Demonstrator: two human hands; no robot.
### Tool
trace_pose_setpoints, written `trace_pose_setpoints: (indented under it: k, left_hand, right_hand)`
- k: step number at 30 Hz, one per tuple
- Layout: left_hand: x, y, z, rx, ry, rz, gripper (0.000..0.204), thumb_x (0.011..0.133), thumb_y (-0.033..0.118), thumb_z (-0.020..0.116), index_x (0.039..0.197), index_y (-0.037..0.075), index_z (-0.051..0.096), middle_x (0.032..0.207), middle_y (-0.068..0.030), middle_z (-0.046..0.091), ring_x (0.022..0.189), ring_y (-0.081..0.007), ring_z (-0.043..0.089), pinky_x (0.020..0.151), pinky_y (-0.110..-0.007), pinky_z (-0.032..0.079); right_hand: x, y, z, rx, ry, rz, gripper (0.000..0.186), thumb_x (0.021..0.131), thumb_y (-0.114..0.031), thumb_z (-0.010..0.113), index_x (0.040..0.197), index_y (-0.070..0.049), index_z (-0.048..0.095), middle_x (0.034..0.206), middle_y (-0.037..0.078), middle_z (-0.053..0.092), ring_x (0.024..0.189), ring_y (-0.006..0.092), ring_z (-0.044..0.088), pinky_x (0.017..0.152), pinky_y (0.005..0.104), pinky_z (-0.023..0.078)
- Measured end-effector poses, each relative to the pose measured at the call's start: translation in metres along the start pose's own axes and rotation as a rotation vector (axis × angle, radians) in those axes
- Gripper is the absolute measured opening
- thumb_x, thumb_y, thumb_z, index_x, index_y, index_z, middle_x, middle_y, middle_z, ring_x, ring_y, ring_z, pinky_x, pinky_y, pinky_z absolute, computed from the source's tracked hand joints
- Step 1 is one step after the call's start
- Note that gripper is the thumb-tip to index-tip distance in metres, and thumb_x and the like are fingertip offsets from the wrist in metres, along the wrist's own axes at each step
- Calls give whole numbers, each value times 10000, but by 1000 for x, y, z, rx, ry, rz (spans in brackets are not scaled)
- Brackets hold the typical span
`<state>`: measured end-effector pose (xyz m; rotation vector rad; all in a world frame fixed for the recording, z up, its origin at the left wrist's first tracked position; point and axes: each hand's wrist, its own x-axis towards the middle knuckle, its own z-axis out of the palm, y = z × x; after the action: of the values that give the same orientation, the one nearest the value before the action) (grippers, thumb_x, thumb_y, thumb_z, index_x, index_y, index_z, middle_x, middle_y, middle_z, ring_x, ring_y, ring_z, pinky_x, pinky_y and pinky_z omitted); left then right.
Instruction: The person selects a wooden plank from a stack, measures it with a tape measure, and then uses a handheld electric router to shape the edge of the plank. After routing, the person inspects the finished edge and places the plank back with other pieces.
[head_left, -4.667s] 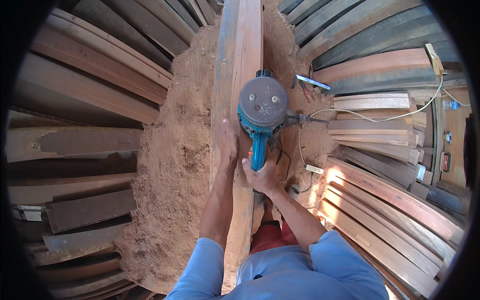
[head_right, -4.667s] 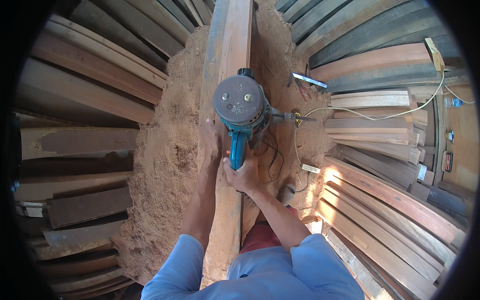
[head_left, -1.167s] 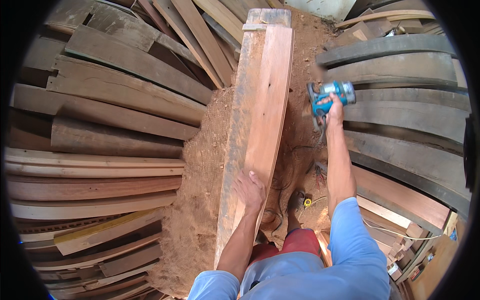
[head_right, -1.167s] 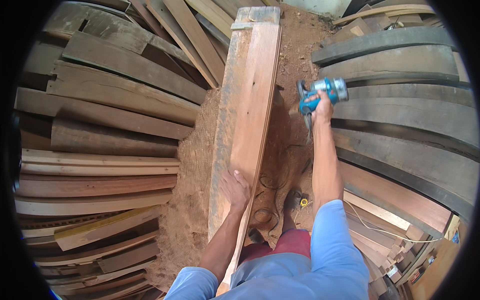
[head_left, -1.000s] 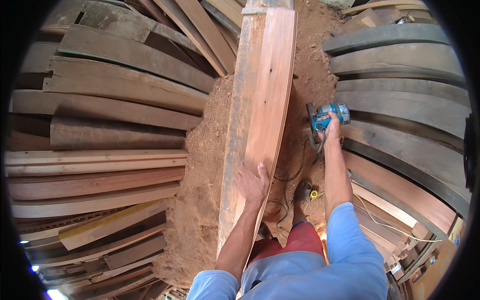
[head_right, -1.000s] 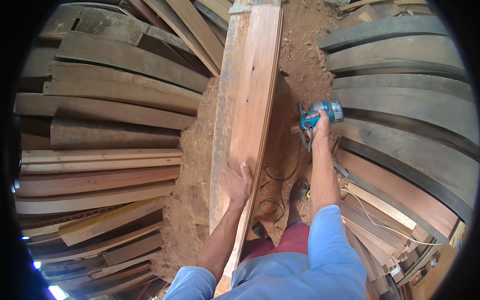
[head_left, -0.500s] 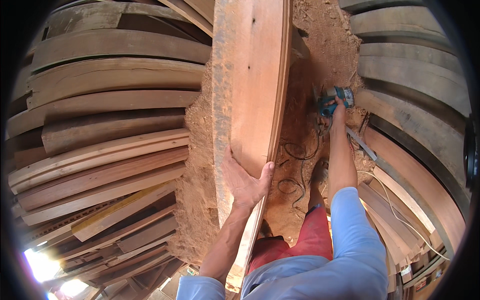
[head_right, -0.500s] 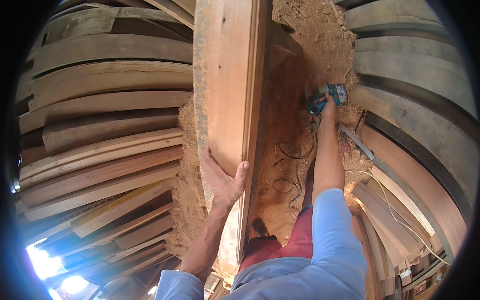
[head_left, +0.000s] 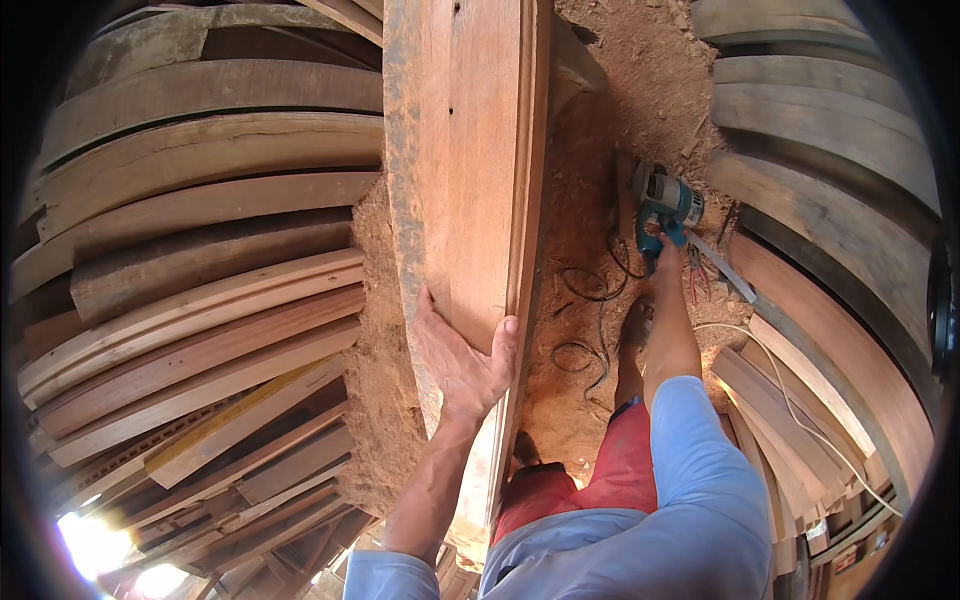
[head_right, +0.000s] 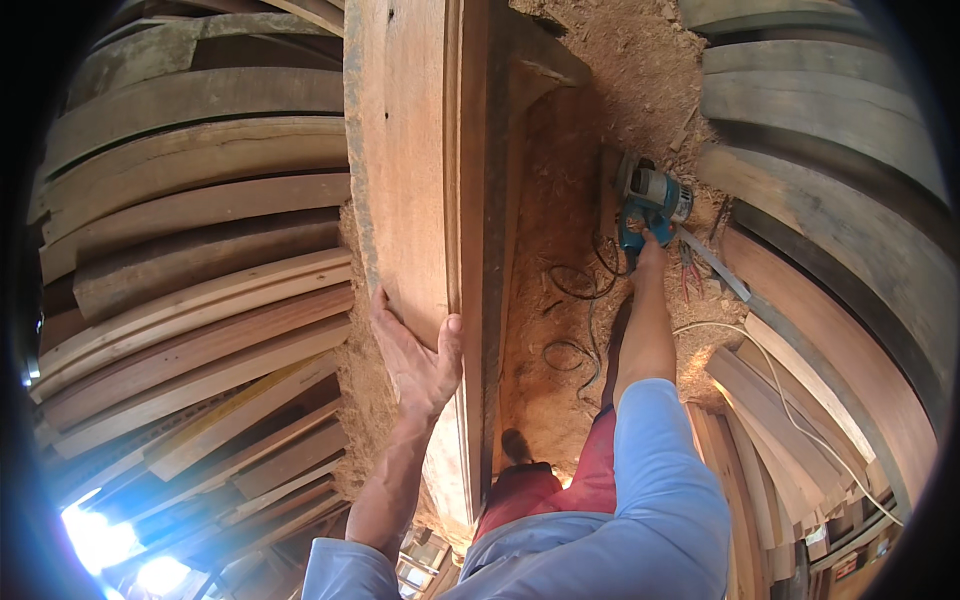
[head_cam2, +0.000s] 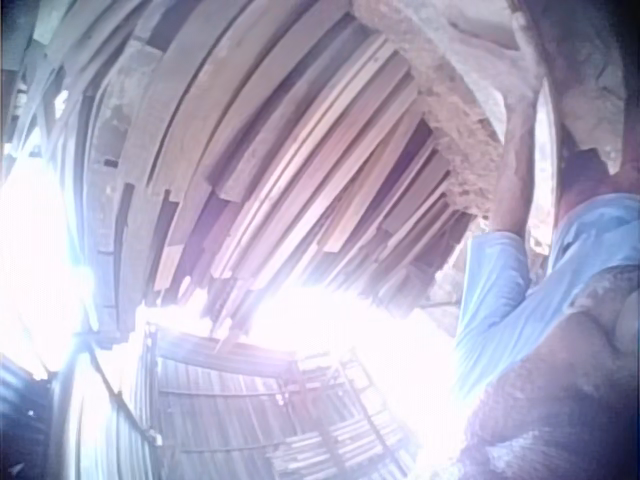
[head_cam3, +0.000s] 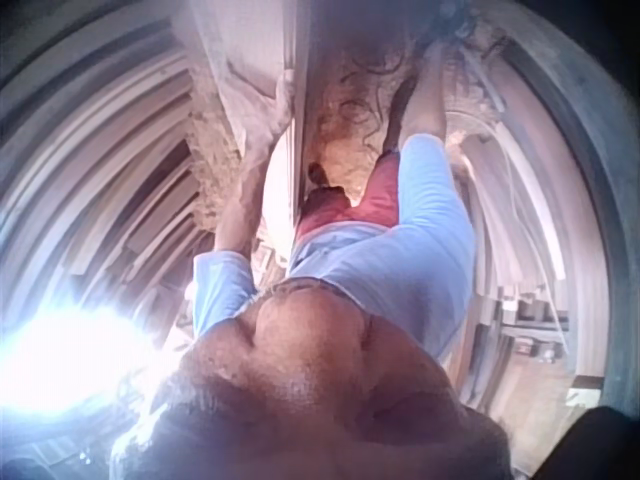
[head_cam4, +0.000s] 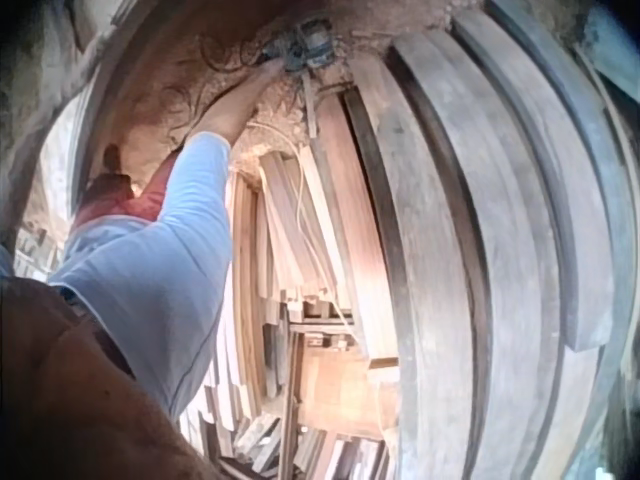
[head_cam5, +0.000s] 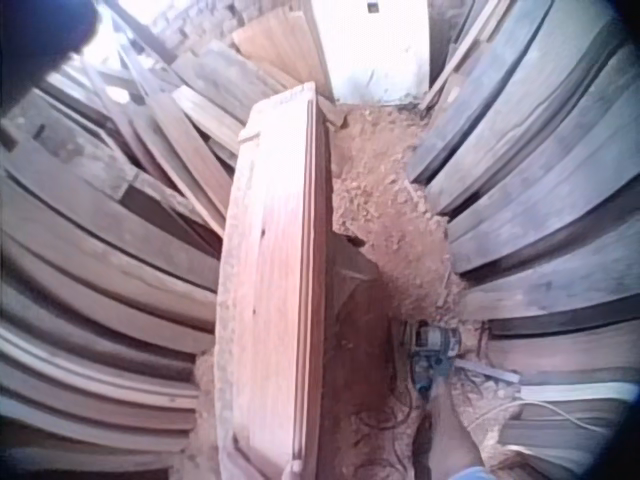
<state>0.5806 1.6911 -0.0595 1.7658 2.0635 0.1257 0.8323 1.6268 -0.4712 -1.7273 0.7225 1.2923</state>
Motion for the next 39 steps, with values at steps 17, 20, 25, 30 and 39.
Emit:
trace_pose_setpoints:
  k: [17,20,25,30,39]
  left_hand:
    - [-5,-6,-2,46,75,-116,1095,786,506,745,1574,-26,200,1533,-289,357,1365,-457,394,1166,-558,271]
    - [-7,15,-21,122,-72,-128,1072,792,482,749,1591,19,204,1567,-291,323,1457,-426,316,1187,-564,239]
    - [-104,-62,-34,-66,229,-12,1131,767,474,793,1608,54,164,1587,-277,276,1461,-453,265,1188,-622,182]
    - [-300,-167,-66,-10,-113,-364,1312,705,537,849,1607,24,46,1611,-282,196,1452,-505,227,1183,-651,154]
    - [-447,-234,-29,23,-407,-442,1412,592,486,902,1613,55,26,1447,-259,326,1357,-433,295,1176,-573,194]
  right_hand:
    - [-164,10,-92,-1058,-301,-1069,194,846,-117,684,964,35,662,896,231,699,877,369,687,803,404,531]
    - [-186,43,-107,-824,-494,-583,290,893,-100,655,1136,58,640,970,135,712,855,226,689,777,343,555]
    - [-307,50,-120,-874,-637,-348,339,966,-206,642,1243,-14,602,1073,101,704,822,163,672,708,298,551]
    - [-387,97,-135,-808,-845,-157,482,963,-326,659,1305,-1,564,1098,106,667,901,184,656,793,307,528]
    - [-439,174,-127,-751,-820,-221,385,1002,-366,612,1241,-64,605,1170,54,680,1001,195,676,928,381,514]
